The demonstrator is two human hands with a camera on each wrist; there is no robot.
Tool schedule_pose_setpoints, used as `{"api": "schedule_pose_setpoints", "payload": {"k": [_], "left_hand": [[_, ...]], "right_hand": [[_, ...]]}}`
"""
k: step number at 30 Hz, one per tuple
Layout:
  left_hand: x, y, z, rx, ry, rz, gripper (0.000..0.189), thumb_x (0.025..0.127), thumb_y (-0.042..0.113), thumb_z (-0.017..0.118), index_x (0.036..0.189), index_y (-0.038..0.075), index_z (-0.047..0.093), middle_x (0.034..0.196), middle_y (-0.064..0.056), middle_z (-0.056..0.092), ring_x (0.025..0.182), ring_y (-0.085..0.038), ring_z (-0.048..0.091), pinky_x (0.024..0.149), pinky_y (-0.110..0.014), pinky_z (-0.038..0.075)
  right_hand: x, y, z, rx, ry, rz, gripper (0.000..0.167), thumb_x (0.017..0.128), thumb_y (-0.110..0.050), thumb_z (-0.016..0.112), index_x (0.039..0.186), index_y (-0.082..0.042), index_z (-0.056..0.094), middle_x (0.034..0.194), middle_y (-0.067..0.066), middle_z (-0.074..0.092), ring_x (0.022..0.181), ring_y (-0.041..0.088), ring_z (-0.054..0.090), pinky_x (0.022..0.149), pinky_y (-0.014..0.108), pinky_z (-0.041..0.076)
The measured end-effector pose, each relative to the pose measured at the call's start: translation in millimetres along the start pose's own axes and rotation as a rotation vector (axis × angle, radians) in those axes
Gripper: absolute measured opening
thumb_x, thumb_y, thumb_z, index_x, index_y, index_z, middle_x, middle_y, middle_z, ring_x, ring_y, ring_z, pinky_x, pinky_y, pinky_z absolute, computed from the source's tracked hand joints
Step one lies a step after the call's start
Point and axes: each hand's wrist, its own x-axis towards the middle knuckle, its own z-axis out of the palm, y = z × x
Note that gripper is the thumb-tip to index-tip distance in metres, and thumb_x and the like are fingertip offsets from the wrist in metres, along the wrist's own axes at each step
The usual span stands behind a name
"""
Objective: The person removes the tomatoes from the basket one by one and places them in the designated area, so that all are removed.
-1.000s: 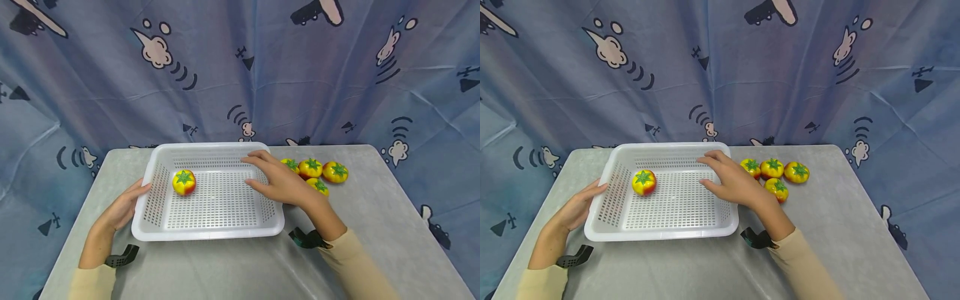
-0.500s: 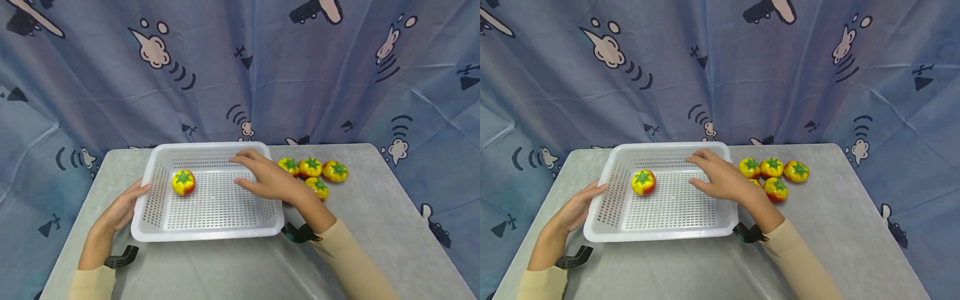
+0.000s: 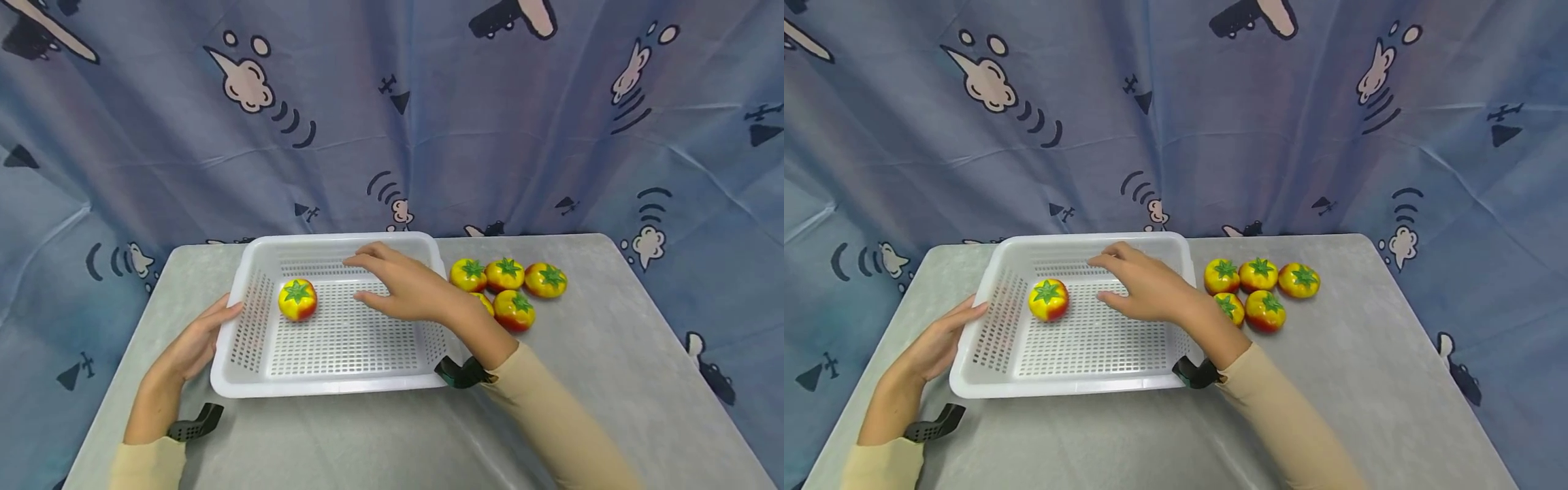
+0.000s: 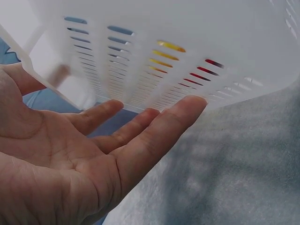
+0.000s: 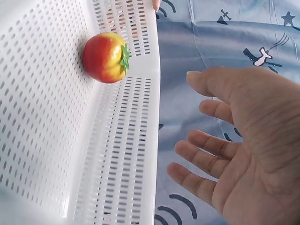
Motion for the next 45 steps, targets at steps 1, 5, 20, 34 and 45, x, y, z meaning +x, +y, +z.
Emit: {"api": "schedule_pose_setpoints", "payload": {"k": [1,5,20,34,45], "left_hand": [[-0.6,-0.1,-0.4,-0.001,0.002,-0.002,0.071,0.116,0.042,0.029,0.171,0.017,-0.009,0.164,-0.033,0.026,0.124,-0.014,0.061,0.096,-0.045,0.054],[-0.9,0.1,-0.8,-0.005,-0.005,0.002,0.071,0.116,0.041,0.028,0.171,0.017,-0.009,0.165,-0.032,0.024,0.126,-0.014,0.060,0.097,-0.045,0.054],[1.1,-4.6,3.1,0.000,0.007,0.006,0.071,0.116,0.043,0.029,0.171,0.018,-0.009,0.166,-0.032,0.025,0.129,-0.019,0.057,0.099,-0.046,0.053],[-3.6,-1.1,-0.1,0.011,0.023,-0.005,0.071,0.116,0.043,0.030,0.171,0.019,-0.008,0.166,-0.032,0.026,0.129,-0.021,0.058,0.098,-0.045,0.053],[-1.6,-2.2,0.3,0.012,0.023,0.004,0.071,0.116,0.043,0.030,0.171,0.020,-0.008,0.166,-0.031,0.027,0.130,-0.022,0.057,0.098,-0.045,0.053]], "right_hand": [[2.6,-2,1,-0.004,-0.003,-0.006,0.055,0.103,-0.034,0.069,0.155,-0.020,0.055,0.156,0.007,0.052,0.139,0.027,0.056,0.115,0.046,0.050],[12.1,-6,4,-0.006,-0.021,-0.016,0.055,0.103,-0.034,0.069,0.155,-0.021,0.055,0.155,0.007,0.052,0.137,0.026,0.058,0.114,0.045,0.051],[39.5,-15,20,0.019,-0.086,-0.032,0.062,0.104,-0.036,0.068,0.161,-0.025,0.046,0.157,0.007,0.051,0.138,0.025,0.058,0.114,0.044,0.050],[65.9,-21,45,0.036,-0.099,-0.042,0.059,0.104,-0.033,0.068,0.159,-0.021,0.049,0.157,0.009,0.050,0.139,0.025,0.057,0.116,0.043,0.049],[85.6,-27,57,0.059,-0.075,-0.011,0.063,0.102,-0.034,0.072,0.158,-0.017,0.049,0.157,0.012,0.050,0.137,0.027,0.059,0.114,0.042,0.050]]}}
